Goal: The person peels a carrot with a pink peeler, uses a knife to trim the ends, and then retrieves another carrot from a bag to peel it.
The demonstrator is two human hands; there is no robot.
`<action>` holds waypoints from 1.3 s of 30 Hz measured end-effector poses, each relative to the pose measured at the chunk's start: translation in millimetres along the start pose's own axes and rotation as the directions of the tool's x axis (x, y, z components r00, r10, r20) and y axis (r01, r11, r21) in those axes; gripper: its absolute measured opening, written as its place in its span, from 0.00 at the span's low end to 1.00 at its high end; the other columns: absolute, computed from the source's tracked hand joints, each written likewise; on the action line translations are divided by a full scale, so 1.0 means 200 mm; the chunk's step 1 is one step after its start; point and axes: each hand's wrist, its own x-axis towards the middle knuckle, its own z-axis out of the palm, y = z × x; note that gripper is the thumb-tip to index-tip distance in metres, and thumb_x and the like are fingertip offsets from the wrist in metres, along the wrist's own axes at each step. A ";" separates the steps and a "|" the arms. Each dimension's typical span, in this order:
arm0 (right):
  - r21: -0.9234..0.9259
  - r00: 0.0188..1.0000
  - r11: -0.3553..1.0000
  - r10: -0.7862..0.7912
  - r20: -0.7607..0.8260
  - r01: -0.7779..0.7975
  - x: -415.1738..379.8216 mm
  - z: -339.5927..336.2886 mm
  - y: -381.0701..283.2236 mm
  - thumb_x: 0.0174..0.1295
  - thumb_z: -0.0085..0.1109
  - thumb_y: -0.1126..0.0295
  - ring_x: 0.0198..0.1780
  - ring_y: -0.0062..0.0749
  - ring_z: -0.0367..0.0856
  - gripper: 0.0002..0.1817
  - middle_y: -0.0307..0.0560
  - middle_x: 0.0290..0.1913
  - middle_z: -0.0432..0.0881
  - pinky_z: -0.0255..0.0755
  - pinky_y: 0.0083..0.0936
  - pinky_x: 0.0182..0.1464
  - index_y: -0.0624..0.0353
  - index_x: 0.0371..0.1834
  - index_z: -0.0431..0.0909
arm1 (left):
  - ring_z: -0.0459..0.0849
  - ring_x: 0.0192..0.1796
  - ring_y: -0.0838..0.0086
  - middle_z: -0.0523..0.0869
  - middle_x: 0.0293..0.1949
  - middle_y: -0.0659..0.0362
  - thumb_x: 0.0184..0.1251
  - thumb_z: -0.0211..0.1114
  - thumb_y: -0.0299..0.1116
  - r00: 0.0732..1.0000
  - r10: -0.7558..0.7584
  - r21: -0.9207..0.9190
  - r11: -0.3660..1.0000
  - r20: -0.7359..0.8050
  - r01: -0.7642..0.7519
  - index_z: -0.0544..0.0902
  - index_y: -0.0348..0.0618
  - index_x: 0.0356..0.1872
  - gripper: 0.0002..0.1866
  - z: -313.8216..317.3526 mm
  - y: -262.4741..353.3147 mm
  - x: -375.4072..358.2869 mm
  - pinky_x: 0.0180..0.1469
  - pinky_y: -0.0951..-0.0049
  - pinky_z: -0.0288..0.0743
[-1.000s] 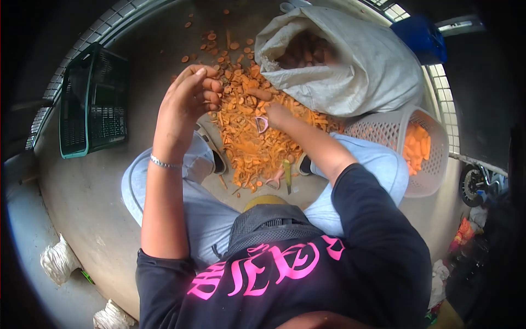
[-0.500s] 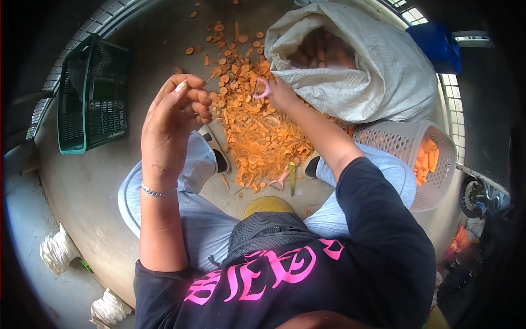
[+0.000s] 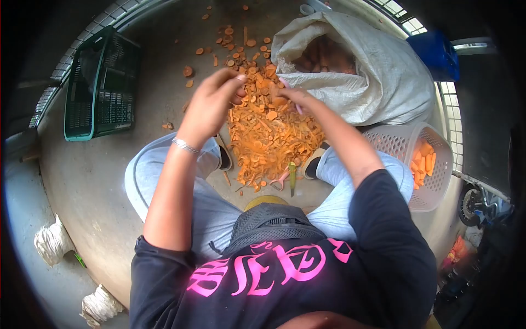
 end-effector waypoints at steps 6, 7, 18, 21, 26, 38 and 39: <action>-0.097 0.981 0.979 -0.171 0.097 0.180 -0.81 -0.07 -0.51 0.58 0.63 0.49 0.25 0.17 0.71 0.26 0.39 0.34 0.74 0.71 0.17 0.27 0.61 0.47 0.76 | 0.80 0.34 0.75 0.82 0.33 0.57 0.75 0.45 0.56 0.976 -0.204 0.037 0.979 0.081 0.202 0.78 0.33 0.48 0.30 0.14 -0.06 -0.01 0.38 0.73 0.75; -0.138 0.972 0.963 -0.224 0.076 0.233 -1.00 -0.02 -0.58 0.59 0.64 0.51 0.26 0.15 0.70 0.21 0.32 0.27 0.70 0.69 0.16 0.27 0.60 0.39 0.78 | 0.79 0.33 0.77 0.82 0.34 0.58 0.75 0.44 0.57 0.965 -0.247 -0.095 0.962 0.091 0.255 0.79 0.35 0.48 0.30 0.16 -0.03 -0.03 0.37 0.74 0.74; -0.519 0.527 0.460 -0.850 -0.023 0.720 -1.57 0.04 -0.61 0.60 0.60 0.52 0.39 0.45 0.80 0.23 0.54 0.35 0.81 0.71 0.36 0.44 0.64 0.42 0.77 | 0.83 0.31 0.71 0.82 0.32 0.55 0.74 0.47 0.55 0.977 -0.104 -0.640 0.741 0.188 0.202 0.76 0.40 0.46 0.25 0.24 0.06 -0.18 0.27 0.72 0.78; -0.680 0.429 0.285 -0.902 0.049 0.676 -1.52 -0.01 -0.59 0.64 0.54 0.59 0.34 0.44 0.77 0.15 0.50 0.31 0.81 0.66 0.36 0.41 0.62 0.37 0.79 | 0.83 0.30 0.70 0.82 0.31 0.54 0.75 0.45 0.51 0.935 -0.091 -0.657 0.688 0.343 0.308 0.74 0.40 0.46 0.22 0.22 0.05 -0.17 0.27 0.73 0.78; -0.781 0.145 -0.029 -0.978 0.152 0.623 -1.42 0.02 -0.57 0.63 0.56 0.60 0.29 0.34 0.74 0.11 0.38 0.25 0.80 0.62 0.31 0.40 0.53 0.31 0.83 | 0.78 0.23 0.71 0.80 0.27 0.57 0.78 0.41 0.47 0.892 -0.188 -0.656 0.618 0.412 0.433 0.74 0.39 0.46 0.21 0.27 0.03 -0.16 0.24 0.73 0.74; -0.777 0.108 -0.045 -0.984 0.145 0.628 -1.35 0.06 -0.55 0.64 0.56 0.57 0.30 0.33 0.74 0.13 0.37 0.24 0.80 0.62 0.30 0.40 0.52 0.29 0.83 | 0.74 0.17 0.77 0.78 0.22 0.62 0.77 0.41 0.44 0.864 -0.163 -0.592 0.666 0.477 0.453 0.76 0.43 0.40 0.18 0.32 0.06 -0.19 0.17 0.79 0.67; -0.770 0.117 -0.037 -0.983 0.144 0.637 -1.35 0.06 -0.55 0.64 0.56 0.57 0.30 0.33 0.74 0.13 0.37 0.24 0.80 0.62 0.30 0.40 0.52 0.28 0.83 | 0.74 0.17 0.77 0.78 0.22 0.62 0.77 0.41 0.44 0.864 -0.181 -0.577 0.677 0.471 0.457 0.76 0.43 0.41 0.18 0.33 0.07 -0.20 0.17 0.79 0.67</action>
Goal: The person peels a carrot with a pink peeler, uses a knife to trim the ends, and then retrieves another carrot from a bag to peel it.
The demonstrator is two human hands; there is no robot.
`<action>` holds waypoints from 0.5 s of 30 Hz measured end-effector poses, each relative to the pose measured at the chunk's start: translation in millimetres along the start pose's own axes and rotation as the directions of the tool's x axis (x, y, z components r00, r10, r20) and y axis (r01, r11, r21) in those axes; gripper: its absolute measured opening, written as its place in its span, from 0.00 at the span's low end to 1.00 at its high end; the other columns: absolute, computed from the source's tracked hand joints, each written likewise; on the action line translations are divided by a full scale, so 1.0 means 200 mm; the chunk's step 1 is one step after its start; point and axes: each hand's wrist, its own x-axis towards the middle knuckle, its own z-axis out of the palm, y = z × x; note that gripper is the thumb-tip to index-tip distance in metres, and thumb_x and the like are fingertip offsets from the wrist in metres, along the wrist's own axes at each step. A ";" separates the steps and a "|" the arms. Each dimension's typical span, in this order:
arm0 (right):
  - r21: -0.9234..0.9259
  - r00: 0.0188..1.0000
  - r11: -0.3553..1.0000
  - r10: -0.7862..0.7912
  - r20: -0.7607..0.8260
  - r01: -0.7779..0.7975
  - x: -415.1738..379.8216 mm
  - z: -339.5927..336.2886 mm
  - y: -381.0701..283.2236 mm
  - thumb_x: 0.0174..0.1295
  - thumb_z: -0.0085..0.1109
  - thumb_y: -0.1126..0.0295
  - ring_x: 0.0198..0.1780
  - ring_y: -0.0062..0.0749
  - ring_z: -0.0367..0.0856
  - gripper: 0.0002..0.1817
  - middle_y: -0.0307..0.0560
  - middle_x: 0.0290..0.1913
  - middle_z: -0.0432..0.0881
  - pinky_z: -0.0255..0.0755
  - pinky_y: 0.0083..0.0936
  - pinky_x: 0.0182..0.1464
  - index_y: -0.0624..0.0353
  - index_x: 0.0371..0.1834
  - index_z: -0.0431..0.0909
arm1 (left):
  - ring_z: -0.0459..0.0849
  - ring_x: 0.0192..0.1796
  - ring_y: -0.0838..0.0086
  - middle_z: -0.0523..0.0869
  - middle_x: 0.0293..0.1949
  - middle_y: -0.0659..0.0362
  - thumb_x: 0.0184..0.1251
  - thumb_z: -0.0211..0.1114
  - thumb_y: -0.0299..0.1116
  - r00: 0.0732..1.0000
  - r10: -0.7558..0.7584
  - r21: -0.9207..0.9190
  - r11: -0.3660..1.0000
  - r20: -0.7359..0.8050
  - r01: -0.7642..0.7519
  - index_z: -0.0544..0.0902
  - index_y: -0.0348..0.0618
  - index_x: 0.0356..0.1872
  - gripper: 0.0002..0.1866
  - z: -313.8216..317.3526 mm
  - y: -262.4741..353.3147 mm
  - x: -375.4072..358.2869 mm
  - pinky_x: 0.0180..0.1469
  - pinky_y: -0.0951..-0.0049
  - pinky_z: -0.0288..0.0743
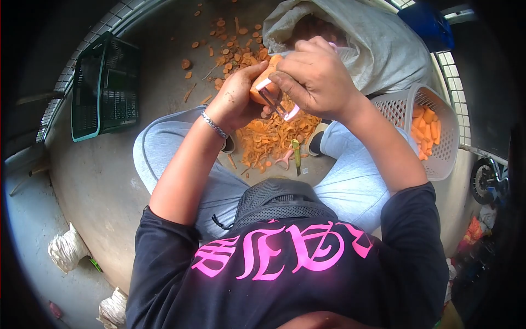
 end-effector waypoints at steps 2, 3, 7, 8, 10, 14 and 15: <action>-0.007 1.000 1.000 -0.019 0.004 0.019 0.00 0.01 0.00 0.64 0.56 0.56 0.30 0.33 0.74 0.14 0.36 0.24 0.80 0.63 0.29 0.39 0.51 0.28 0.84 | 0.74 0.16 0.77 0.78 0.22 0.62 0.76 0.41 0.43 0.999 -0.016 0.034 0.999 -0.037 0.017 0.76 0.42 0.41 0.18 0.01 -0.01 -0.02 0.16 0.80 0.67; -0.011 1.000 1.000 -0.028 0.006 0.028 -0.01 0.01 0.00 0.64 0.56 0.56 0.30 0.32 0.74 0.14 0.36 0.24 0.81 0.63 0.29 0.39 0.50 0.29 0.84 | 0.74 0.16 0.77 0.78 0.22 0.61 0.76 0.41 0.44 1.000 -0.015 0.029 0.999 -0.021 0.016 0.76 0.42 0.41 0.18 0.01 -0.01 -0.02 0.16 0.80 0.66; -0.022 0.998 0.998 -0.054 -0.036 0.054 -0.02 -0.01 0.12 0.64 0.55 0.54 0.30 0.31 0.76 0.13 0.33 0.25 0.82 0.64 0.29 0.39 0.46 0.30 0.85 | 0.73 0.15 0.76 0.77 0.22 0.59 0.77 0.41 0.46 0.998 0.008 0.072 0.997 0.069 -0.013 0.75 0.39 0.43 0.21 0.02 -0.01 -0.06 0.15 0.80 0.66; -0.065 0.997 0.998 -0.015 -0.082 0.010 -0.02 -0.01 0.20 0.64 0.55 0.54 0.30 0.31 0.76 0.13 0.33 0.25 0.82 0.65 0.29 0.39 0.45 0.30 0.86 | 0.72 0.14 0.76 0.77 0.23 0.58 0.77 0.41 0.47 0.995 0.018 0.100 0.995 0.099 -0.027 0.75 0.38 0.44 0.22 0.02 0.00 -0.08 0.15 0.80 0.66; -0.120 0.995 0.990 0.068 -0.073 -0.076 -0.03 -0.05 0.30 0.64 0.55 0.62 0.27 0.34 0.73 0.11 0.38 0.23 0.80 0.63 0.31 0.36 0.52 0.29 0.84 | 0.71 0.13 0.74 0.77 0.22 0.54 0.78 0.40 0.49 0.997 0.013 0.037 0.999 0.077 -0.016 0.74 0.34 0.44 0.25 0.05 0.02 -0.09 0.14 0.79 0.66; -0.066 0.988 0.986 0.154 -0.019 -0.155 0.03 -0.13 0.25 0.66 0.53 0.63 0.26 0.35 0.71 0.12 0.40 0.23 0.79 0.62 0.31 0.34 0.55 0.30 0.84 | 0.72 0.13 0.75 0.78 0.23 0.53 0.78 0.38 0.50 0.989 0.071 -0.005 0.997 0.127 -0.071 0.74 0.34 0.46 0.26 0.04 0.04 -0.11 0.15 0.79 0.68; -0.034 0.992 0.991 0.125 -0.037 -0.126 0.05 -0.15 0.17 0.66 0.53 0.64 0.26 0.35 0.71 0.12 0.41 0.23 0.79 0.62 0.30 0.34 0.56 0.30 0.83 | 0.73 0.14 0.75 0.78 0.24 0.53 0.78 0.39 0.49 0.985 0.073 0.011 0.997 0.155 -0.076 0.74 0.35 0.46 0.25 0.04 0.04 -0.11 0.15 0.79 0.68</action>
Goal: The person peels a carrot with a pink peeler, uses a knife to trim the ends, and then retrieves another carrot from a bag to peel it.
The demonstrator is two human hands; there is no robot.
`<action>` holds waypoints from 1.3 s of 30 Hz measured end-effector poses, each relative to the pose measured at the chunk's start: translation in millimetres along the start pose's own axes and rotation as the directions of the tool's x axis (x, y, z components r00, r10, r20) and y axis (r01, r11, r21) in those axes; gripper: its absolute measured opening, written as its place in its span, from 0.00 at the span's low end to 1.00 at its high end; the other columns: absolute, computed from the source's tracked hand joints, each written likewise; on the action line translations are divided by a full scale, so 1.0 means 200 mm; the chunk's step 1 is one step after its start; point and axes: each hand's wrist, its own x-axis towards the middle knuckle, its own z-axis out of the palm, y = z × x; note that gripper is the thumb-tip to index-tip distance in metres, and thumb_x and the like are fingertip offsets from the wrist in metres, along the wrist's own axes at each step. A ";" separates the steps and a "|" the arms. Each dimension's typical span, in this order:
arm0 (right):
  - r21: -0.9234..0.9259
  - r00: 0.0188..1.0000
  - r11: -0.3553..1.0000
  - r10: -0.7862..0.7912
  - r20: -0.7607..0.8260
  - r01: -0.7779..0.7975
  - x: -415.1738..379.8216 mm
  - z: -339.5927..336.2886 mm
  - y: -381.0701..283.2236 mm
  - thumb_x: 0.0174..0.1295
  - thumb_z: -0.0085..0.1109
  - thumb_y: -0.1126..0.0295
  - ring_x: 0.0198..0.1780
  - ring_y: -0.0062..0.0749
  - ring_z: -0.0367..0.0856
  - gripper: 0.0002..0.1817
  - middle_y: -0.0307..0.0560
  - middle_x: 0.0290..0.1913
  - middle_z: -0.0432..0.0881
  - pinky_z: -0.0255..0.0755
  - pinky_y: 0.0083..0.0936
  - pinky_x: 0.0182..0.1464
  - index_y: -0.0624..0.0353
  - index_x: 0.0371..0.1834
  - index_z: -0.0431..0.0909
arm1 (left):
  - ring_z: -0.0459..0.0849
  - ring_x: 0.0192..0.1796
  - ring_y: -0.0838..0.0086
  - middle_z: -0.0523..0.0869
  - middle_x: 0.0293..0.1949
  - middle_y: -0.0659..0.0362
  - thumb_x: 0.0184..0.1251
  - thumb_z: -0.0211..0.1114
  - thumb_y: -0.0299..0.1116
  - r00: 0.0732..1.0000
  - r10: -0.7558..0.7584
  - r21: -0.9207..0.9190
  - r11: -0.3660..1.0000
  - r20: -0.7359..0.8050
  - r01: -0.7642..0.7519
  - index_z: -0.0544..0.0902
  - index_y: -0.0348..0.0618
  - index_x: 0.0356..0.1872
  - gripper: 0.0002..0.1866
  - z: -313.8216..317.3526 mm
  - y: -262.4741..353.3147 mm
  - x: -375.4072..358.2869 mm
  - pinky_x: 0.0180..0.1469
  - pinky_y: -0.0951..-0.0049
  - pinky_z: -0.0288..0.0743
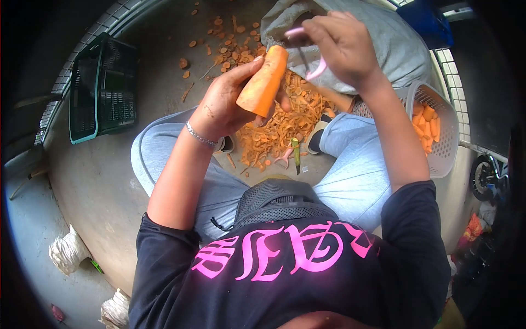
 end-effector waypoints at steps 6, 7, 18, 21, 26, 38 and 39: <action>0.036 0.981 0.981 -0.192 -0.024 0.193 -0.03 0.02 -0.22 0.63 0.57 0.60 0.29 0.33 0.74 0.12 0.38 0.25 0.81 0.63 0.30 0.37 0.53 0.28 0.83 | 0.76 0.19 0.78 0.80 0.28 0.58 0.76 0.44 0.44 0.997 -0.031 -0.060 0.998 -0.075 0.027 0.75 0.39 0.50 0.19 0.01 -0.02 0.00 0.16 0.81 0.67; 0.008 0.982 0.982 -0.186 -0.023 0.186 -0.04 0.03 -0.22 0.63 0.57 0.57 0.30 0.32 0.76 0.13 0.37 0.25 0.82 0.64 0.30 0.39 0.50 0.28 0.84 | 0.76 0.19 0.78 0.80 0.29 0.59 0.76 0.45 0.43 0.999 -0.030 -0.077 0.997 -0.030 0.027 0.76 0.39 0.50 0.18 0.00 -0.02 0.01 0.17 0.81 0.67; 0.033 0.975 0.975 -0.221 -0.008 0.221 -0.05 0.06 -0.13 0.60 0.59 0.60 0.28 0.33 0.73 0.11 0.37 0.23 0.79 0.62 0.30 0.36 0.53 0.26 0.82 | 0.77 0.23 0.76 0.79 0.28 0.58 0.76 0.45 0.45 0.966 -0.040 0.071 0.996 -0.255 0.059 0.76 0.37 0.50 0.21 0.10 -0.04 -0.01 0.21 0.78 0.69; -0.068 0.997 0.995 -0.077 0.000 0.077 -0.02 0.00 0.06 0.60 0.60 0.65 0.25 0.38 0.73 0.09 0.42 0.22 0.79 0.64 0.32 0.32 0.55 0.24 0.81 | 0.75 0.19 0.73 0.79 0.25 0.54 0.77 0.41 0.50 0.993 -0.058 0.071 0.995 -0.099 0.065 0.75 0.37 0.50 0.24 0.06 -0.03 -0.02 0.19 0.79 0.67; -0.022 0.992 0.998 -0.062 -0.111 0.060 0.05 -0.08 -0.02 0.60 0.59 0.66 0.24 0.45 0.75 0.13 0.49 0.19 0.77 0.66 0.35 0.28 0.58 0.18 0.78 | 0.75 0.19 0.74 0.79 0.24 0.54 0.77 0.40 0.50 0.997 -0.074 0.062 0.995 0.029 0.072 0.75 0.37 0.48 0.25 0.04 0.00 -0.02 0.17 0.81 0.65; 0.029 0.973 0.973 -0.231 0.010 0.231 -0.04 0.03 -0.26 0.60 0.60 0.56 0.31 0.31 0.76 0.12 0.35 0.25 0.81 0.64 0.29 0.38 0.50 0.26 0.82 | 0.68 0.19 0.82 0.74 0.21 0.69 0.77 0.44 0.50 0.974 -0.031 0.054 0.998 -0.227 0.045 0.76 0.50 0.32 0.20 0.09 -0.05 0.00 0.21 0.81 0.57; 0.031 0.973 0.972 -0.232 0.016 0.231 -0.04 0.03 -0.26 0.60 0.60 0.56 0.31 0.31 0.76 0.12 0.35 0.25 0.81 0.64 0.29 0.38 0.50 0.26 0.82 | 0.69 0.20 0.82 0.74 0.21 0.69 0.77 0.44 0.50 0.976 -0.023 0.081 0.996 -0.215 0.041 0.76 0.49 0.32 0.20 0.07 -0.06 -0.01 0.21 0.81 0.58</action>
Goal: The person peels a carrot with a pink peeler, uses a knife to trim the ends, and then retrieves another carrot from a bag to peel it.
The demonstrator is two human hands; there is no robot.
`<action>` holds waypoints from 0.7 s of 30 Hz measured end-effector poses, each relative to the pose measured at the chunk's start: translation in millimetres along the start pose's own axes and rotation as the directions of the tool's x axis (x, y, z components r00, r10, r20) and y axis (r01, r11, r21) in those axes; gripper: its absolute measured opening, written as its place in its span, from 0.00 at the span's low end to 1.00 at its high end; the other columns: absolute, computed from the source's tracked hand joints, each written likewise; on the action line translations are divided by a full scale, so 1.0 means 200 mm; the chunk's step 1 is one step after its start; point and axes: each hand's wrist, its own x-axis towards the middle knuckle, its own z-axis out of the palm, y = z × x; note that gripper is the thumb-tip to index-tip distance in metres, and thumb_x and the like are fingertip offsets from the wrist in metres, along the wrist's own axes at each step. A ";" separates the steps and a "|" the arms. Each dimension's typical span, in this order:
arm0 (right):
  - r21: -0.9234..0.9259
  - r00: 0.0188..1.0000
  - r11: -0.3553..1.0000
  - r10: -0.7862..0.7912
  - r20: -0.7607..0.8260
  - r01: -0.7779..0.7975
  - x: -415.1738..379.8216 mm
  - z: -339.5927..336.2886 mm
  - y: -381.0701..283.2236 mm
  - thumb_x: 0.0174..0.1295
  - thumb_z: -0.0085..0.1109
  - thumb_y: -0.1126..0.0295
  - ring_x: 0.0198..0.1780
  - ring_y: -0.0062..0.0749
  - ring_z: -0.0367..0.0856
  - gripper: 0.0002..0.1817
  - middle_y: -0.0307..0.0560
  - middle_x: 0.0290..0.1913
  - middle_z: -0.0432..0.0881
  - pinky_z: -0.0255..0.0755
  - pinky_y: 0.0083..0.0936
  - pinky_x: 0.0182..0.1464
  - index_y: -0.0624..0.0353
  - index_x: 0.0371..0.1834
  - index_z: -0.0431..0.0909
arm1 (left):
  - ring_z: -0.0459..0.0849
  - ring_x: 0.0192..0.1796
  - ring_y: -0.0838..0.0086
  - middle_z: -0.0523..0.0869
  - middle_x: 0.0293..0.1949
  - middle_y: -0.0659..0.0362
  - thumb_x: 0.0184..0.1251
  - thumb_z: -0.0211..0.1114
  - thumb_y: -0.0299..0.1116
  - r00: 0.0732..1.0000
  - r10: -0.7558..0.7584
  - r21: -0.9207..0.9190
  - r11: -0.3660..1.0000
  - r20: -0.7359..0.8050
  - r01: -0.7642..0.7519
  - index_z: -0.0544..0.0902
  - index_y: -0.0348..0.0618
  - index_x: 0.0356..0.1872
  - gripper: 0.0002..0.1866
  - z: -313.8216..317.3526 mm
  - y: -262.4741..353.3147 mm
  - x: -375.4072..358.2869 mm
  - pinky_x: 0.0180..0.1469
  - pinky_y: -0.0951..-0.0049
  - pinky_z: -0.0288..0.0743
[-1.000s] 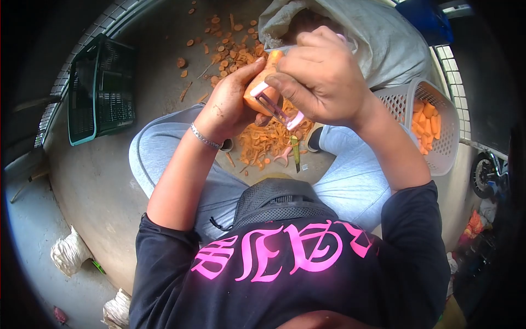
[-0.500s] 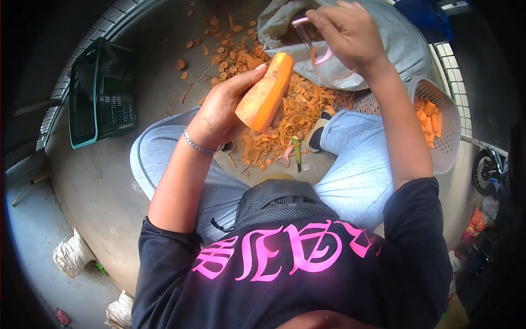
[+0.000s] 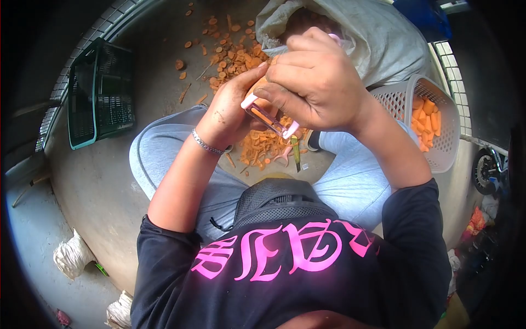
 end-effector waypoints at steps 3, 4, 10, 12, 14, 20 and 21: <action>0.006 0.999 1.000 -0.009 0.038 0.009 0.00 0.00 0.02 0.60 0.60 0.55 0.31 0.31 0.76 0.12 0.35 0.25 0.81 0.64 0.29 0.38 0.50 0.26 0.82 | 0.73 0.23 0.80 0.76 0.23 0.67 0.77 0.44 0.49 1.000 -0.007 0.036 0.999 0.017 0.006 0.78 0.47 0.37 0.20 -0.02 -0.01 0.00 0.24 0.79 0.65; 0.008 0.998 1.000 -0.017 0.060 0.017 -0.01 0.00 0.03 0.60 0.60 0.55 0.31 0.31 0.76 0.12 0.35 0.25 0.81 0.65 0.29 0.39 0.50 0.26 0.82 | 0.75 0.24 0.79 0.77 0.25 0.65 0.77 0.45 0.49 0.999 0.028 0.037 0.999 0.044 -0.029 0.78 0.45 0.38 0.20 -0.03 -0.02 0.00 0.25 0.79 0.67; -0.061 0.981 0.982 0.176 -0.083 -0.181 -0.04 -0.05 0.33 0.59 0.60 0.67 0.23 0.40 0.72 0.12 0.45 0.19 0.76 0.63 0.33 0.29 0.58 0.20 0.78 | 0.80 0.28 0.71 0.81 0.33 0.54 0.76 0.45 0.47 0.996 -0.045 -0.145 0.988 0.083 0.057 0.76 0.37 0.50 0.22 0.01 0.04 -0.04 0.25 0.76 0.72; -0.028 0.967 0.978 0.197 -0.163 -0.204 -0.02 -0.05 0.34 0.60 0.59 0.68 0.22 0.43 0.74 0.14 0.48 0.18 0.76 0.65 0.34 0.27 0.59 0.17 0.76 | 0.81 0.28 0.70 0.82 0.34 0.53 0.76 0.45 0.47 0.957 0.050 -0.100 0.995 0.287 -0.022 0.76 0.36 0.50 0.23 -0.07 0.00 0.00 0.25 0.76 0.72; 0.050 0.961 0.989 0.144 -0.235 -0.136 0.03 -0.06 0.27 0.59 0.59 0.68 0.21 0.43 0.74 0.14 0.47 0.17 0.76 0.65 0.34 0.27 0.59 0.17 0.77 | 0.82 0.29 0.70 0.82 0.34 0.54 0.76 0.44 0.48 0.945 0.045 -0.131 0.991 0.325 -0.003 0.76 0.36 0.50 0.23 -0.08 0.01 0.01 0.26 0.76 0.75; 0.075 0.995 0.995 -0.052 -0.081 0.058 0.04 -0.07 0.01 0.56 0.63 0.64 0.25 0.35 0.66 0.09 0.40 0.21 0.74 0.59 0.30 0.32 0.57 0.26 0.80 | 0.83 0.34 0.73 0.83 0.32 0.58 0.74 0.51 0.44 0.982 0.114 -0.173 0.981 0.147 -0.088 0.77 0.38 0.46 0.18 -0.01 0.01 -0.02 0.34 0.74 0.78; 0.090 0.994 0.993 -0.067 -0.088 0.075 0.04 -0.05 -0.01 0.56 0.63 0.64 0.25 0.35 0.66 0.09 0.40 0.21 0.74 0.58 0.30 0.32 0.58 0.26 0.81 | 0.84 0.39 0.72 0.83 0.38 0.55 0.71 0.55 0.41 0.977 0.138 -0.211 0.972 0.163 -0.103 0.77 0.36 0.47 0.17 -0.03 -0.01 -0.02 0.36 0.73 0.81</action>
